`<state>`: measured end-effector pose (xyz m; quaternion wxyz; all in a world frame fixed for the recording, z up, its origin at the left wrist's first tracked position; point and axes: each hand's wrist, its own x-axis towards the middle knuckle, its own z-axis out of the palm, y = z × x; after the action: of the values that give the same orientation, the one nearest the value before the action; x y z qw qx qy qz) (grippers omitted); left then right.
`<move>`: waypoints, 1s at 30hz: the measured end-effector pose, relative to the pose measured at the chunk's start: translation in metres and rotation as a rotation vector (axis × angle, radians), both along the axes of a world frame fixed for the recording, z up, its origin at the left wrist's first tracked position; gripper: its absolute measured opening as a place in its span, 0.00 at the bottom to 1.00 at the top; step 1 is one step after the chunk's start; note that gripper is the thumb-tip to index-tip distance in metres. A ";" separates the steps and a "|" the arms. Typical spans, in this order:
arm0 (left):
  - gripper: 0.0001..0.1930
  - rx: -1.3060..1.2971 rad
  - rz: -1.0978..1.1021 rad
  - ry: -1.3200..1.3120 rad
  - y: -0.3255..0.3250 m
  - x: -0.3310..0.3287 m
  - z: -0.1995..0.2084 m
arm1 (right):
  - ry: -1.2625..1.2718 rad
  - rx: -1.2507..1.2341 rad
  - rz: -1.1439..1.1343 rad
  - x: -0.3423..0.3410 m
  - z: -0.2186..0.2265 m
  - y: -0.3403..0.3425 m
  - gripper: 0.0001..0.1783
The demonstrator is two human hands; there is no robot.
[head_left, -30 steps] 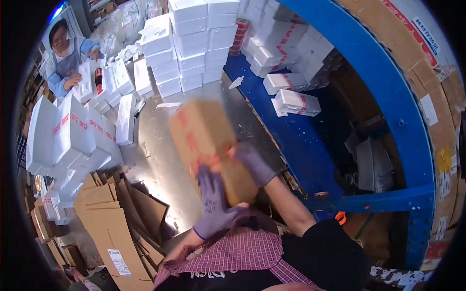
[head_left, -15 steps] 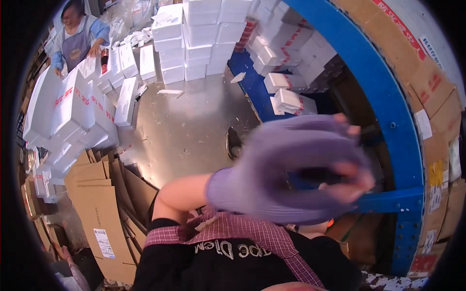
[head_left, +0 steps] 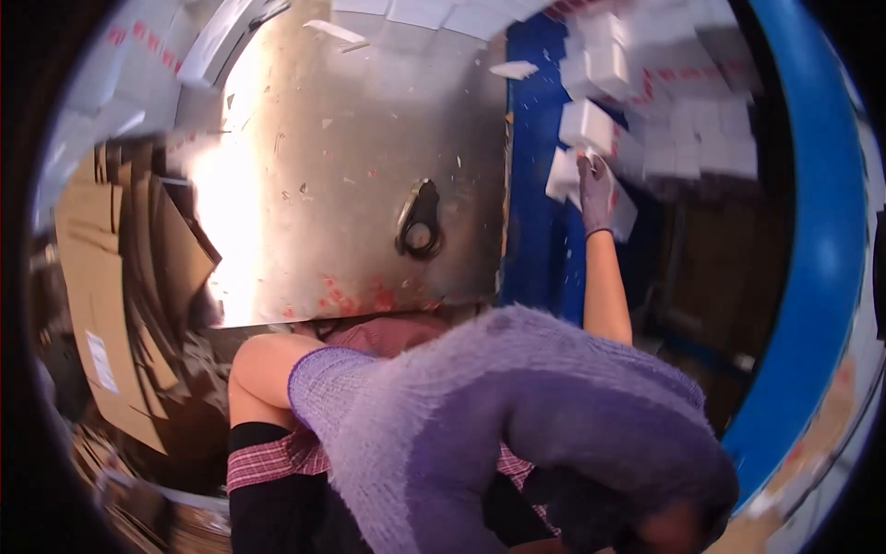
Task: Assembling cardboard boxes and filling them with white foam-packaged items in an industrial environment.
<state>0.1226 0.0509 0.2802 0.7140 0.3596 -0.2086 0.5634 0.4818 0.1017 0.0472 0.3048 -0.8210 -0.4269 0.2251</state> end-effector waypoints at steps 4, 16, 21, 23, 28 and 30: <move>0.19 -0.002 0.154 0.099 0.044 0.045 -0.028 | -0.556 -0.092 0.120 0.180 -0.065 0.107 0.56; 0.18 -0.058 0.257 0.793 0.153 0.162 -0.118 | -1.039 -0.655 0.286 0.251 -0.133 0.038 0.33; 0.28 -0.168 0.354 1.345 0.195 0.207 -0.274 | -0.583 -0.678 0.323 0.254 -0.094 -0.109 0.35; 0.32 -0.061 0.358 1.433 0.219 0.229 -0.320 | -0.670 -1.078 0.463 0.329 -0.115 -0.189 0.37; 0.36 0.178 0.424 1.353 0.304 0.347 -0.361 | -2.218 -0.357 1.112 0.436 -0.117 -0.173 0.34; 0.32 0.447 0.634 1.449 0.362 0.365 -0.403 | -3.634 -0.541 0.890 0.322 -0.148 0.024 0.43</move>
<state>0.4878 0.4130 -0.1232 0.3901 0.8098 0.3084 0.3114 0.8041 0.1260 -0.1012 0.6472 -0.1064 0.2971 0.6939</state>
